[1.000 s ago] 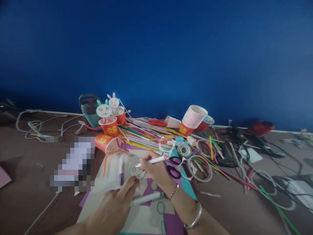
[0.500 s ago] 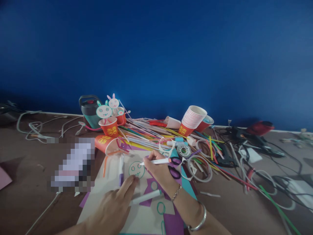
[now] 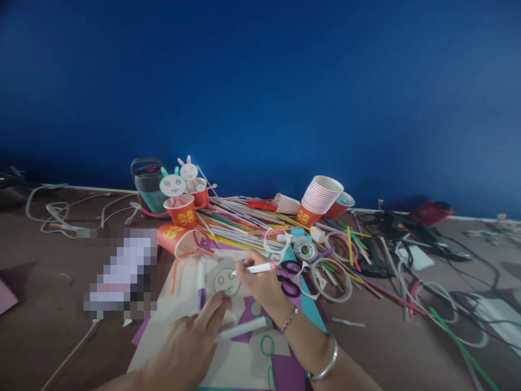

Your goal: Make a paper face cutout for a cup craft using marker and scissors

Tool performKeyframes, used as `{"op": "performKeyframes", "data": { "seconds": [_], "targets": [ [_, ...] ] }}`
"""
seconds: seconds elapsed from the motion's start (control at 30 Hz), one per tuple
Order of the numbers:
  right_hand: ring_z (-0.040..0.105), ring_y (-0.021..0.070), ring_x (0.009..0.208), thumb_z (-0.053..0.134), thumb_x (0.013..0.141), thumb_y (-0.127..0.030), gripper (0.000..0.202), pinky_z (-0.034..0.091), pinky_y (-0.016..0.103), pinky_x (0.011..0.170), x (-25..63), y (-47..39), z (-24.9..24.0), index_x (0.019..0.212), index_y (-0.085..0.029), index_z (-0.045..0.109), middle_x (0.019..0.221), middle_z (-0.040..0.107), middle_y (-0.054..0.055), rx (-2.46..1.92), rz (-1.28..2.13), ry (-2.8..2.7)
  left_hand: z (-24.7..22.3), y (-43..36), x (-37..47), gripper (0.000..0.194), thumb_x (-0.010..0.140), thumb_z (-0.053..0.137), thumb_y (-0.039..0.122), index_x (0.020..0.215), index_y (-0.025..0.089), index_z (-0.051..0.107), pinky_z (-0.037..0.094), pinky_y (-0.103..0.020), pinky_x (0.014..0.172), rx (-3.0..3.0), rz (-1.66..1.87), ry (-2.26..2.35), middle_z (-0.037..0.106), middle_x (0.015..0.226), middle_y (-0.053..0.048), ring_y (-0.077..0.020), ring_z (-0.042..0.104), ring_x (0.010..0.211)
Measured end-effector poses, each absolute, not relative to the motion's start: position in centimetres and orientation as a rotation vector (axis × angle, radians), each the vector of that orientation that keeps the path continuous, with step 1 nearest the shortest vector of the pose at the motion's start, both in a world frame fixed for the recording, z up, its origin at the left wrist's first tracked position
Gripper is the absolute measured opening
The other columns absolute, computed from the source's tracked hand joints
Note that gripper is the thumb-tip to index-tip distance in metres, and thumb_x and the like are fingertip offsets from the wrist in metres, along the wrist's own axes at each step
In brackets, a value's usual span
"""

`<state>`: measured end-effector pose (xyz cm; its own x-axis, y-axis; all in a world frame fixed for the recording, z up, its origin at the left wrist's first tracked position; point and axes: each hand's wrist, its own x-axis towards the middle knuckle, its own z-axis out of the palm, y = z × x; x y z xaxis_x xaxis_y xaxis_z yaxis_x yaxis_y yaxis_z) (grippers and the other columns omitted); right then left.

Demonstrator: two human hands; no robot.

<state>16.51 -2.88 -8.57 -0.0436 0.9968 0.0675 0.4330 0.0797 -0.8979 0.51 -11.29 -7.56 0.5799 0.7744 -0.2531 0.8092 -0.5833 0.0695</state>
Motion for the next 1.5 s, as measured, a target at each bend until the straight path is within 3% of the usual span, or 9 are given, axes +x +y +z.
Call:
{"op": "performKeyframes", "data": {
  "seconds": [0.27, 0.6, 0.9, 1.13, 1.5],
  "targets": [
    [0.036, 0.0099, 0.039, 0.054, 0.075, -0.030, 0.024, 0.029, 0.022, 0.038, 16.6, -2.8, -9.0, 0.059, -0.023, 0.039, 0.042, 0.041, -0.008, -1.485, 0.957, -1.582, -7.3, -11.3, 0.5, 0.058, 0.075, 0.043, 0.004, 0.132, 0.014, 0.044, 0.056, -0.027, 0.063, 2.634, -0.294, 1.345, 0.042, 0.139, -0.016, -0.0177, 0.065, 0.085],
    [0.035, 0.0088, 0.039, 0.055, 0.074, -0.032, 0.026, 0.028, 0.020, 0.038, 16.3, -2.9, -8.6, 0.057, -0.023, 0.038, 0.043, 0.038, -0.008, -1.456, 1.059, -1.468, -7.4, -11.3, 0.5, 0.058, 0.074, 0.042, 0.002, 0.130, 0.015, 0.046, 0.057, -0.026, 0.063, 2.641, -0.278, 1.334, 0.043, 0.138, -0.015, -0.0162, 0.066, 0.082],
    [0.038, 0.0088, 0.047, 0.056, 0.074, -0.033, 0.027, 0.034, 0.019, 0.044, 16.6, -3.5, -7.7, 0.058, -0.022, 0.038, 0.050, 0.039, -0.007, -1.359, 1.051, -1.543, -7.4, -11.3, 0.4, 0.062, 0.074, 0.040, 0.001, 0.134, 0.016, 0.040, 0.057, -0.030, 0.070, 2.524, -0.261, 1.393, 0.039, 0.141, -0.015, -0.0183, 0.066, 0.087],
    [0.034, 0.0086, 0.044, 0.054, 0.073, -0.031, 0.028, 0.028, 0.019, 0.041, 16.6, -3.7, -7.6, 0.057, -0.022, 0.034, 0.048, 0.035, -0.007, -1.407, 1.118, -1.580, -7.5, -11.4, 0.3, 0.066, 0.074, 0.036, 0.001, 0.138, 0.013, 0.033, 0.058, -0.037, 0.070, 2.514, -0.272, 1.381, 0.033, 0.145, -0.017, -0.0221, 0.066, 0.091],
    [0.031, 0.0080, 0.044, 0.052, 0.071, -0.027, 0.024, 0.025, 0.019, 0.041, 16.5, -3.8, -7.9, 0.056, -0.022, 0.035, 0.047, 0.032, -0.008, -1.432, 1.123, -1.646, -6.4, -11.1, 0.6, 0.064, 0.076, 0.038, 0.001, 0.138, 0.017, 0.034, 0.057, -0.034, 0.077, 2.416, -0.308, 1.407, 0.039, 0.141, -0.015, -0.0190, 0.066, 0.091]
  ]
}}
